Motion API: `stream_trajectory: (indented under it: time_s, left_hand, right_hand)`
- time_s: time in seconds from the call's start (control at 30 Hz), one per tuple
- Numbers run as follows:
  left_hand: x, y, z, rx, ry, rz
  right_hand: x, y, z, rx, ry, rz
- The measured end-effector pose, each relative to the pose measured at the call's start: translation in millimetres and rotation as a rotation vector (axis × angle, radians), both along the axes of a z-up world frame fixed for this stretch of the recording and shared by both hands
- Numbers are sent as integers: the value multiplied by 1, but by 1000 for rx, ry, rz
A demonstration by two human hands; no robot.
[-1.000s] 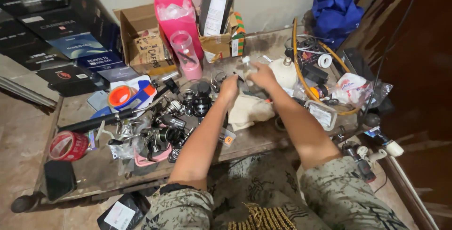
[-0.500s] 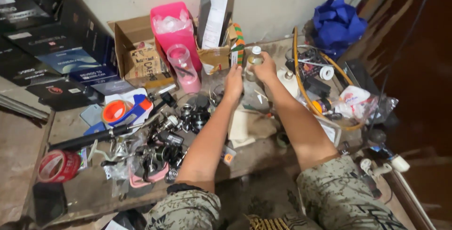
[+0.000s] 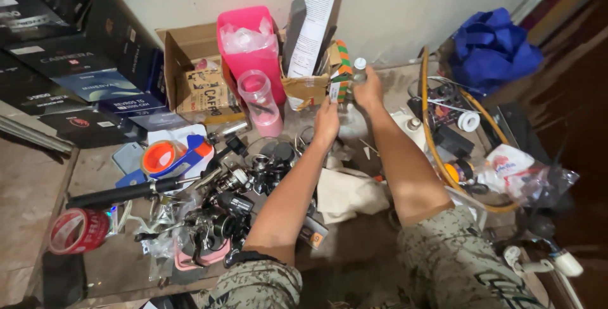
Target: Cleaning and repairing various fishing reel components on a workbench.
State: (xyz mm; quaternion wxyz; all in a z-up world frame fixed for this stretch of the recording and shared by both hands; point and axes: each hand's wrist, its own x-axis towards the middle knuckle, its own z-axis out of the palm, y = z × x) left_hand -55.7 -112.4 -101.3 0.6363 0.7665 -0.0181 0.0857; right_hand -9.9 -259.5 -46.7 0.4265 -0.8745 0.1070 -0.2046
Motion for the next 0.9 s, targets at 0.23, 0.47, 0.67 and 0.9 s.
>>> stream_trajectory:
  time_s: [0.23,0.47,0.67,0.9]
  left_hand:
    - [-10,8,20,-68,105,-50]
    - [-25,23,1,-76,175,-67]
    - [-53,21,-10,-100,167,-125]
    - [-96,7,57,-184,111,-189]
  right_hand:
    - [13,-1,-14,-32,-55,-4]
    - [-15,-20,-21,-54,60,-5]
    - [-98,-12,62,-500,305,130]
    - [-127,-60,96,-892,610,299]
